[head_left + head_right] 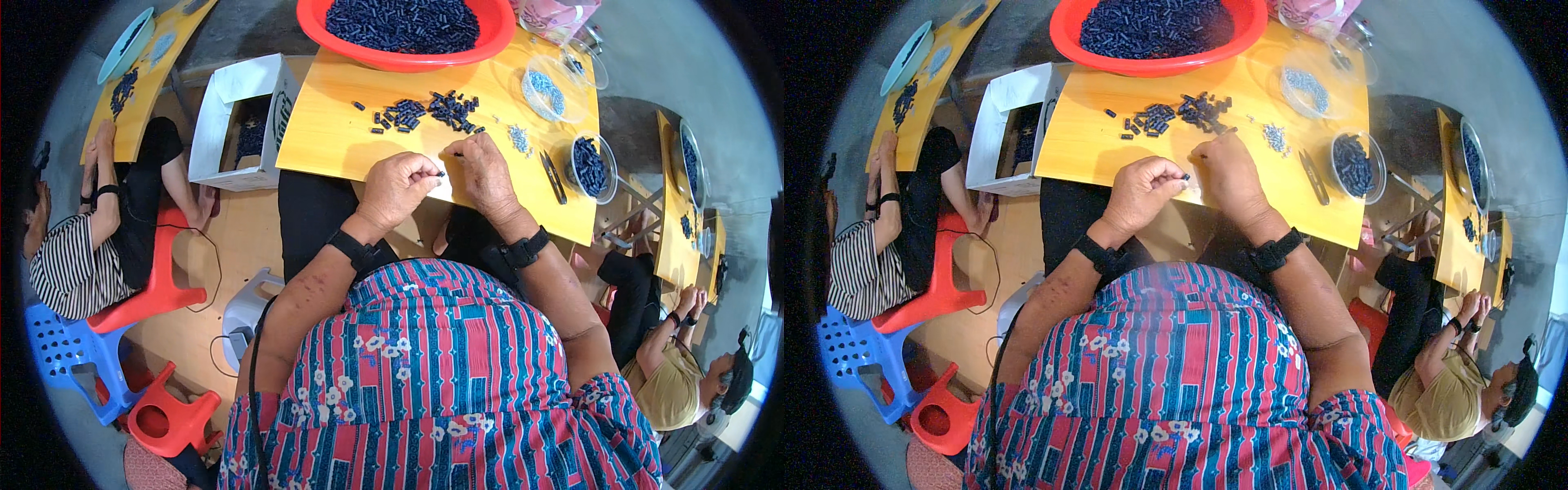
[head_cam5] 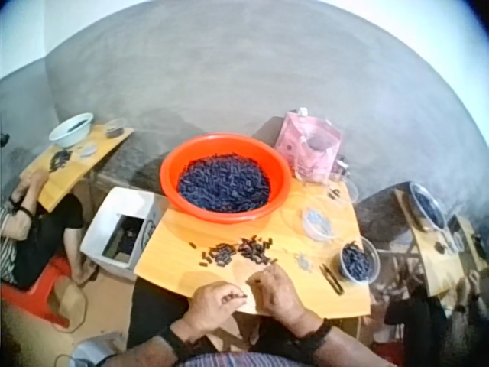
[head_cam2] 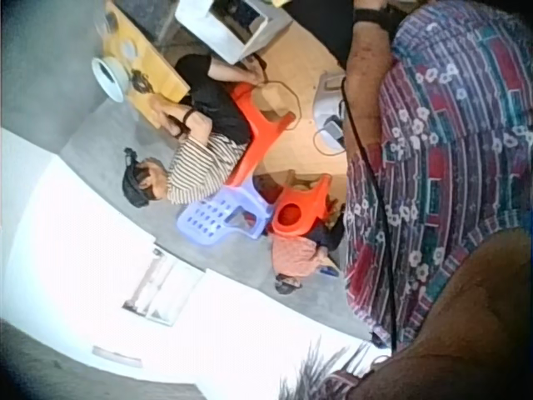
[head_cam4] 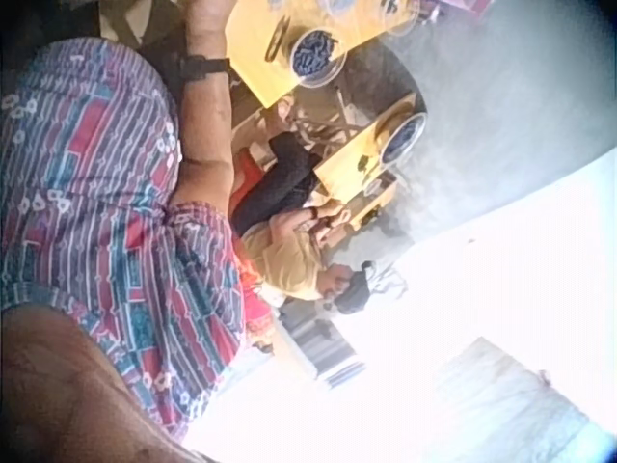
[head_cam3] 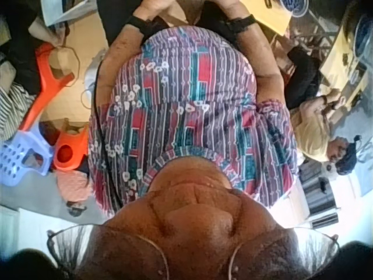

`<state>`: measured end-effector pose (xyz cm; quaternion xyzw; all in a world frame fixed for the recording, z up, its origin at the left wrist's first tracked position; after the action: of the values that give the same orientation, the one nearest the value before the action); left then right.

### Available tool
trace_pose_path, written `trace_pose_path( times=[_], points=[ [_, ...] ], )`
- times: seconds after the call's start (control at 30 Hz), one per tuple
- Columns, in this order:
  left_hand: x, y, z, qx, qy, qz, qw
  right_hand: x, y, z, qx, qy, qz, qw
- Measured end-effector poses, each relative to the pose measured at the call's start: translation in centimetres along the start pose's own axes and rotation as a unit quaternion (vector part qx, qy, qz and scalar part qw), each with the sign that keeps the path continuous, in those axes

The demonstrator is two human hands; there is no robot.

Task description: Assembling small blue plastic caps onto metal pins by hand.

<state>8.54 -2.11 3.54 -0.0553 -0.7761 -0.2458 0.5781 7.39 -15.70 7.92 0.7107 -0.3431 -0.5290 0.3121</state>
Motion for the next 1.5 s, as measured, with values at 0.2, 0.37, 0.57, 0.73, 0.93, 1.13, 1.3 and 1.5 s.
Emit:
trace_pose_path(
  times=[0.2, 0.37, 0.57, 0.73, 0.93, 1.13, 1.3, 1.5],
  points=[
    [0.3, 0.0, -0.3, -0.005, -0.001, -0.019, 1.0, 2.5, 0.8, 1.3, 0.015, -0.07, -0.13, 0.989],
    [0.2, 0.0, -0.1, -0.007, -0.011, -0.028, 1.0, 3.7, -1.0, 2.4, -0.048, -0.222, -0.37, 0.901],
    [0.2, -0.1, 0.1, -0.003, -0.02, -0.025, 0.999, 3.5, -1.8, 2.8, -0.074, -0.258, -0.394, 0.879],
    [0.4, 0.0, 0.0, -0.002, -0.025, -0.018, 1.0, 3.7, -2.4, 2.9, -0.082, -0.268, -0.403, 0.871],
    [0.2, 0.0, -0.1, 0.001, -0.021, -0.018, 1.0, 3.9, -2.7, 3.0, -0.077, -0.283, -0.418, 0.859],
    [-0.1, -0.1, 0.0, -0.001, -0.019, -0.018, 1.0, 3.8, -2.7, 3.0, -0.079, -0.283, -0.425, 0.857],
    [0.0, -0.1, 0.0, -0.005, -0.024, -0.034, 0.999, 3.8, -2.7, 3.1, -0.079, -0.29, -0.429, 0.852],
    [0.4, 0.0, -0.1, -0.001, -0.04, -0.028, 0.999, 3.9, -2.8, 3.2, -0.078, -0.29, -0.435, 0.849]
  ],
)
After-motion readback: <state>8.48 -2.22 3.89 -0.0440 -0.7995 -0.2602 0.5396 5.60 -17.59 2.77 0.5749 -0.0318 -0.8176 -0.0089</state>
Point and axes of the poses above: each hand's wrist, its own z-axis away from the middle knuckle, its own y-axis out of the back of the hand, x = y × z, the point moved 8 cm from there along -z, towards the middle knuckle, and after that the axes turned 8 degrees about -y, right-handed, at the moved point
